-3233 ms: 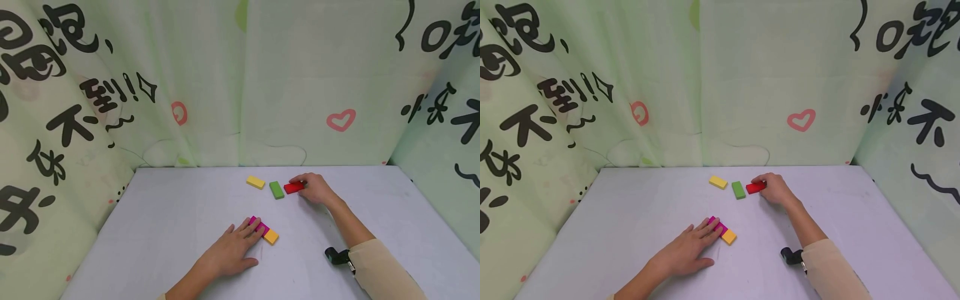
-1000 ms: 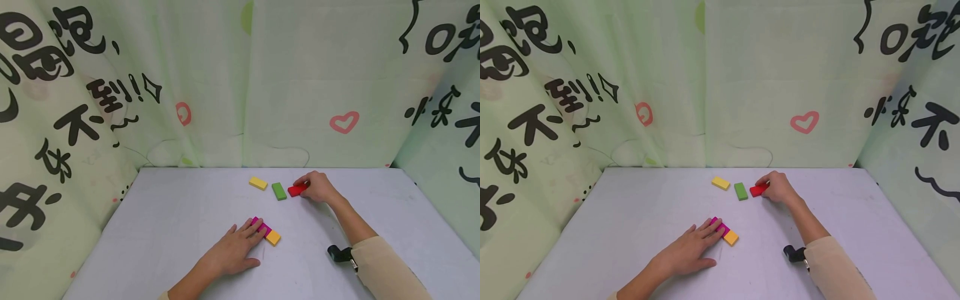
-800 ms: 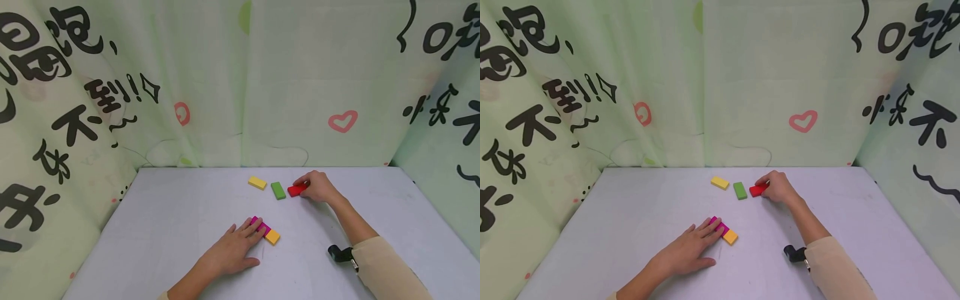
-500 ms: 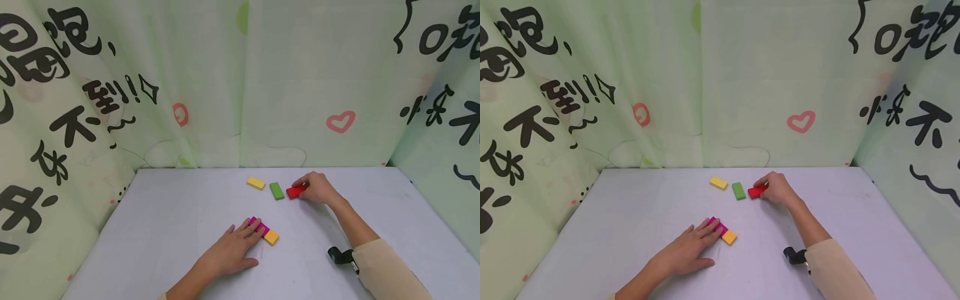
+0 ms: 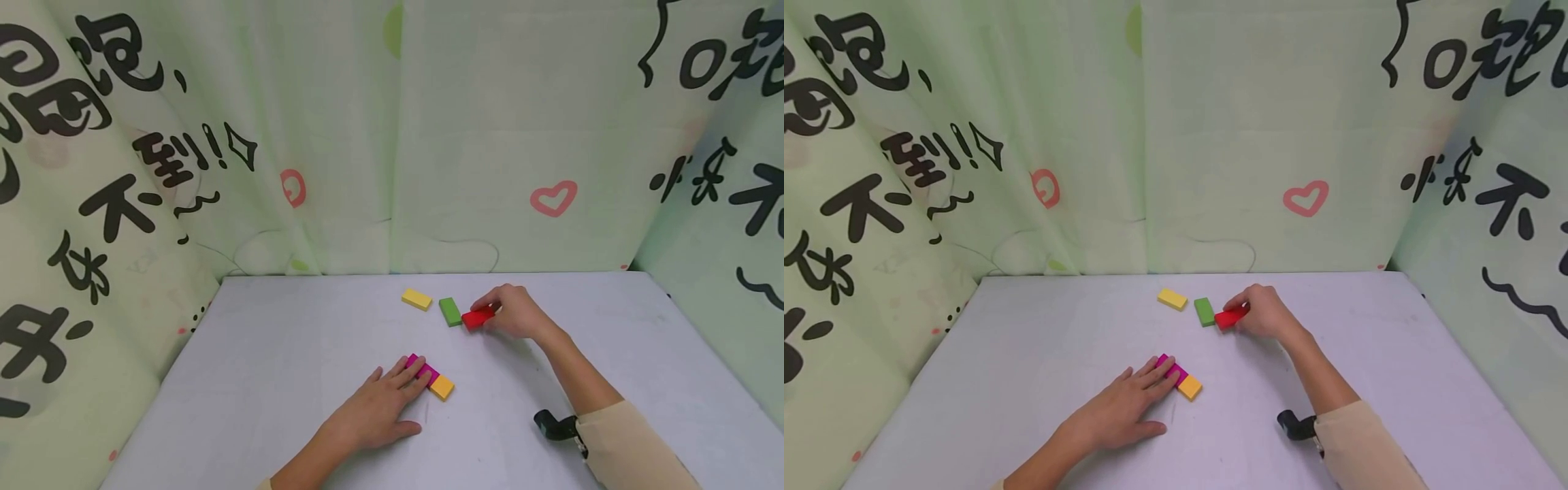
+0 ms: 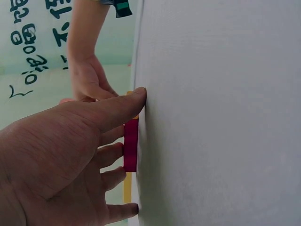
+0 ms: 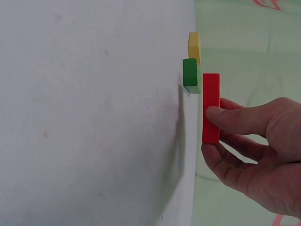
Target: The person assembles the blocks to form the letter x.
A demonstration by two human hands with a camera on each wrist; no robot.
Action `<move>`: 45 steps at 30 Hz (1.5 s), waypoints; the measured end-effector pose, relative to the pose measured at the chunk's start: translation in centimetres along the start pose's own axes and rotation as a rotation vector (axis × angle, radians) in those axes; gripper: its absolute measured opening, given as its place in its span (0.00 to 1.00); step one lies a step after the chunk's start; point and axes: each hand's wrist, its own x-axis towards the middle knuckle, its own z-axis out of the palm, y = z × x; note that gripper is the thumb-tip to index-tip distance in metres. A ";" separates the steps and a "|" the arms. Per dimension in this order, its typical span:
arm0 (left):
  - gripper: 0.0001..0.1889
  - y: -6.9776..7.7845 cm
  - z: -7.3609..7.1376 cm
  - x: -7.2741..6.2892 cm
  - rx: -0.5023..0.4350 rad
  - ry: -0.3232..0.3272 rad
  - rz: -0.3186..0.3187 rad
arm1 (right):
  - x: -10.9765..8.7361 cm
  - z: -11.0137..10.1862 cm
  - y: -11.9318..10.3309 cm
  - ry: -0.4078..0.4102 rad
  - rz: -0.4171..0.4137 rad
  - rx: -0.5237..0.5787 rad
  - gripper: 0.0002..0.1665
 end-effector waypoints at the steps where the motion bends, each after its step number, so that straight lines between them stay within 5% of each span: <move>1: 0.42 0.0 0.0 0.0 -0.001 0.000 0.000 | -0.1 0.0 -0.1 -0.001 0.000 0.000 0.20; 45: 0.44 0.1 -0.1 0.3 0.004 -0.009 -0.013 | -2.4 2.0 -1.9 -0.052 -0.084 0.021 0.18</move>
